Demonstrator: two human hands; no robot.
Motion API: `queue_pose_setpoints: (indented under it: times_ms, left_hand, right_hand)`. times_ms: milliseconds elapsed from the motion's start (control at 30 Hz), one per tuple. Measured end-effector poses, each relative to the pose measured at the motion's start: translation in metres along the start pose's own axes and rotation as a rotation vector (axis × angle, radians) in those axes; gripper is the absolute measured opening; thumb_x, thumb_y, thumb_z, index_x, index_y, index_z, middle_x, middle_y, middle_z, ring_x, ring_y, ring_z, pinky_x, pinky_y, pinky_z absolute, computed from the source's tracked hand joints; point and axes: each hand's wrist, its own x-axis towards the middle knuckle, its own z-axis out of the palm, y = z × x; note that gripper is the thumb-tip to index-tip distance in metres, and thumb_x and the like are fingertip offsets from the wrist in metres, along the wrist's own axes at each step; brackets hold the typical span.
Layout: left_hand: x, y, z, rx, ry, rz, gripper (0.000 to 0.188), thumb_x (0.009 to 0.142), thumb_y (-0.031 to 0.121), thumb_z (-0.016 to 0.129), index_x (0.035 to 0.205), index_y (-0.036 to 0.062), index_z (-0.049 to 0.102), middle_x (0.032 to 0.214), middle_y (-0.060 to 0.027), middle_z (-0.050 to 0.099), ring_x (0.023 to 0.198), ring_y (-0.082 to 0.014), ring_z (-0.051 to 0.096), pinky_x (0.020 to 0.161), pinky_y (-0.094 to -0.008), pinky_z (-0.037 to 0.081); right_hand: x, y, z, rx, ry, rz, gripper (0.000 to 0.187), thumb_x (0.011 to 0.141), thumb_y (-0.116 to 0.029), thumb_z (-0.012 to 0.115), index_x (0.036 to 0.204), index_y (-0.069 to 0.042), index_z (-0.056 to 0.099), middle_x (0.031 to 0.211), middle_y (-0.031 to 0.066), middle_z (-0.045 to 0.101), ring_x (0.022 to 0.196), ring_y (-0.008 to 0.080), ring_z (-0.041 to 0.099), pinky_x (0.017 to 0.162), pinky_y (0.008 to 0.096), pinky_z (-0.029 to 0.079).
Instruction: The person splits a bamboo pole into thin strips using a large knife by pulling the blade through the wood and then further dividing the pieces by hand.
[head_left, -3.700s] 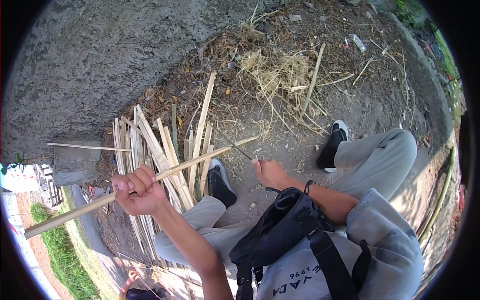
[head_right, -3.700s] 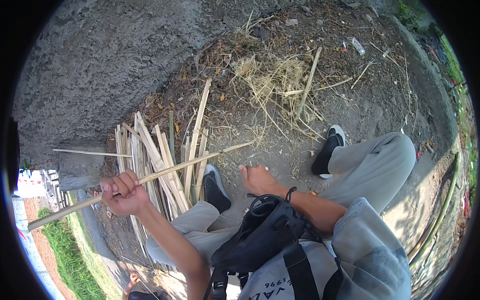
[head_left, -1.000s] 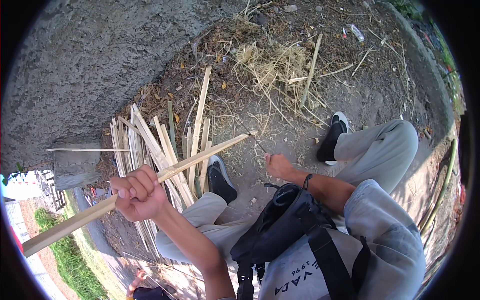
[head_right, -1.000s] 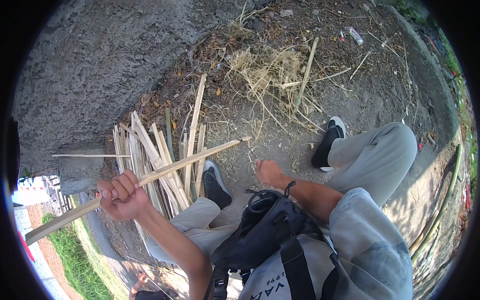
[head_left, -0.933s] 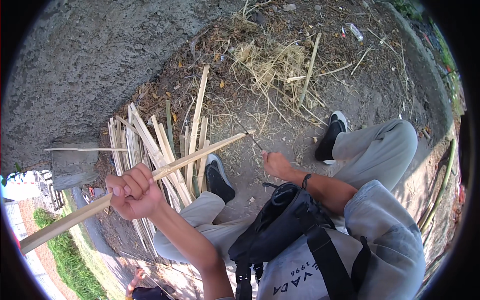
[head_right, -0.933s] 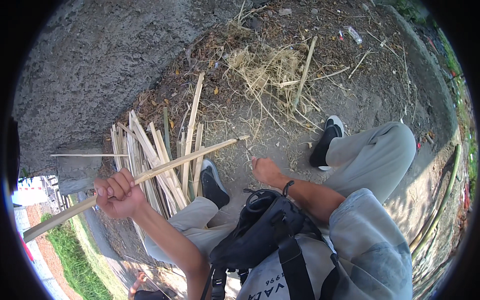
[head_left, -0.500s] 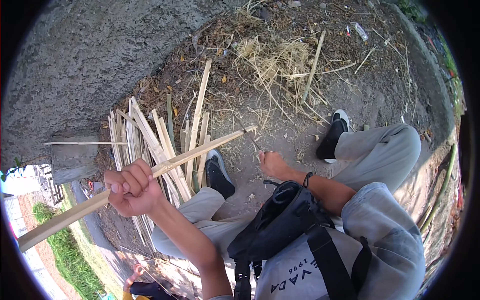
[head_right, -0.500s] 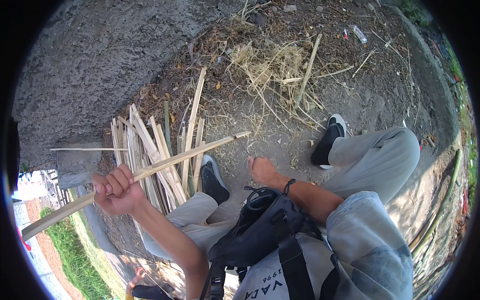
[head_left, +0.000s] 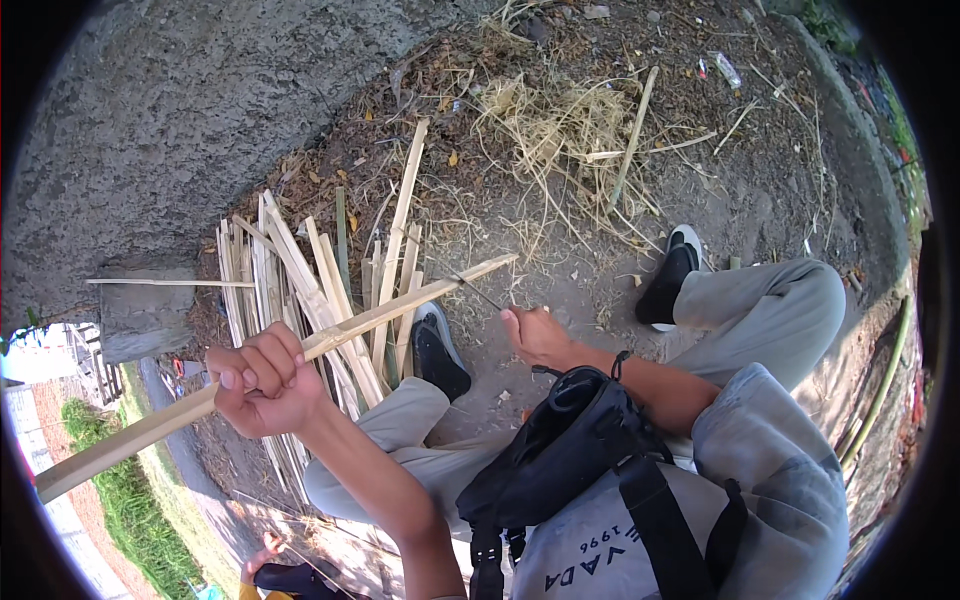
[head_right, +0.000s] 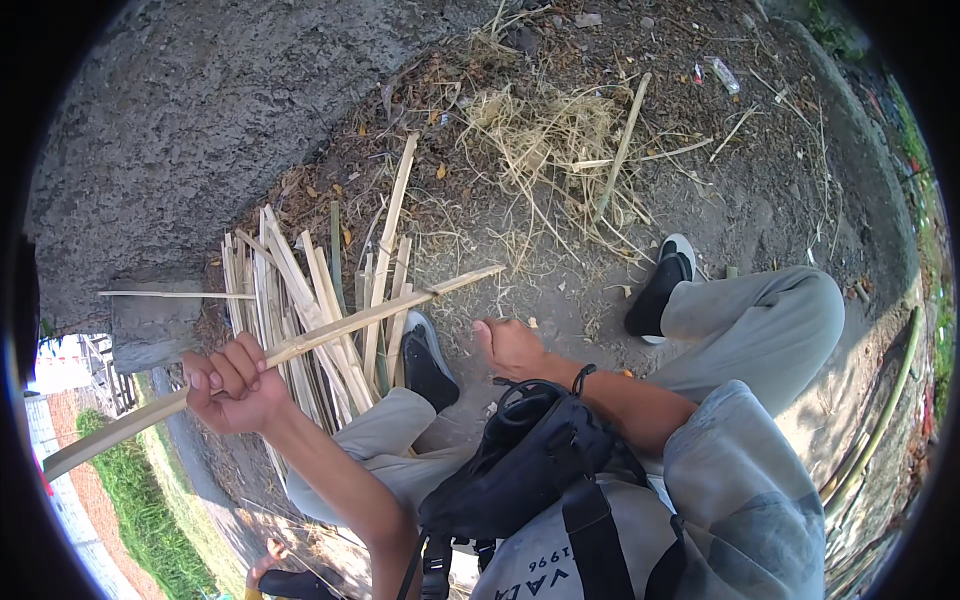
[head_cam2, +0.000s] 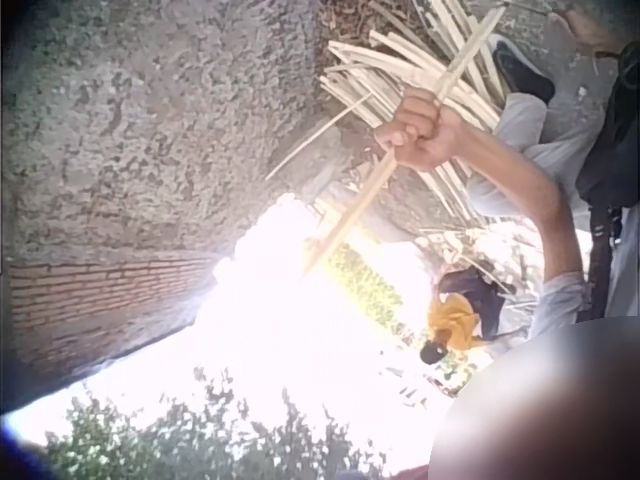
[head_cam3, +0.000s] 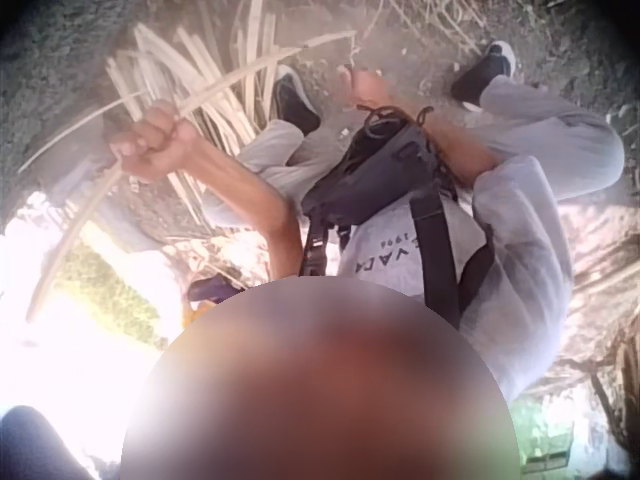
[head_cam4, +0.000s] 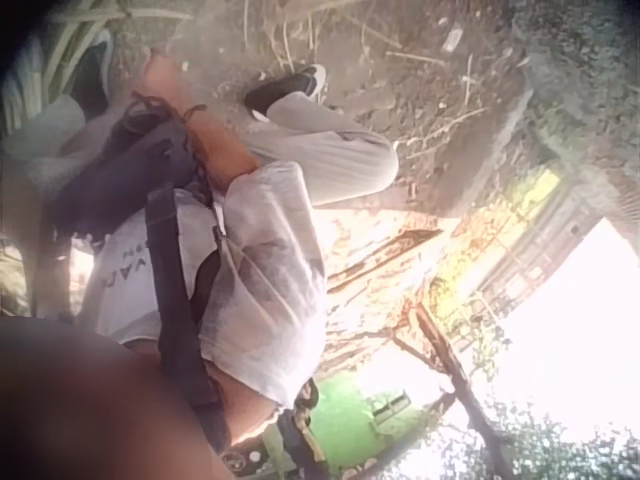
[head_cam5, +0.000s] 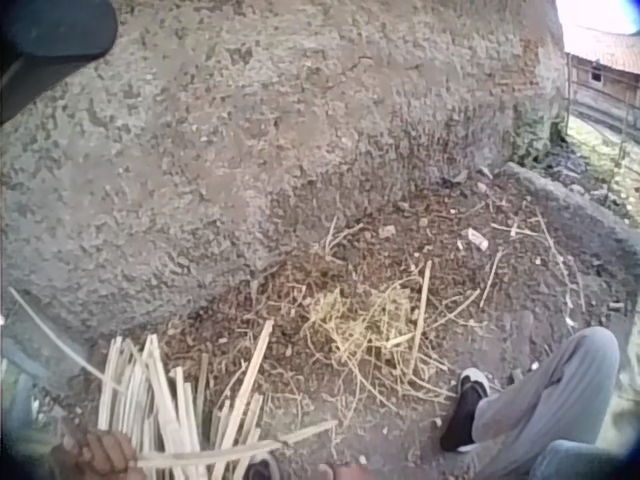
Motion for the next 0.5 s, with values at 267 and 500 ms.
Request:
queue_pose_setpoints:
  times_ms: [267,500]
  left_hand:
    - [0.003,-0.003,-0.007,0.025,0.031,0.004,0.022,0.084,0.014,0.043,0.066,0.0145,0.031,0.038,0.0026,0.022,0.032,-0.0089,0.017,0.039,-0.0275,0.027]
    - [-0.003,0.0,-0.011,0.009,0.054,0.003,0.023,0.085,0.015,0.043,0.065,0.0154,0.03,0.038,0.003,0.022,0.032,-0.0087,0.017,0.039,-0.0272,0.026]
  right_hand:
    - [0.021,0.008,-0.002,-0.079,-0.075,0.118,0.055,0.098,-0.033,0.031,0.078,0.005,0.064,0.074,0.0324,0.06,0.074,0.0504,0.06,0.076,0.0535,0.051]
    - [0.004,0.08,0.008,-0.208,-0.126,0.186,0.054,0.099,-0.035,0.032,0.082,0.006,0.064,0.074,0.0314,0.061,0.074,0.0495,0.062,0.076,0.0541,0.05]
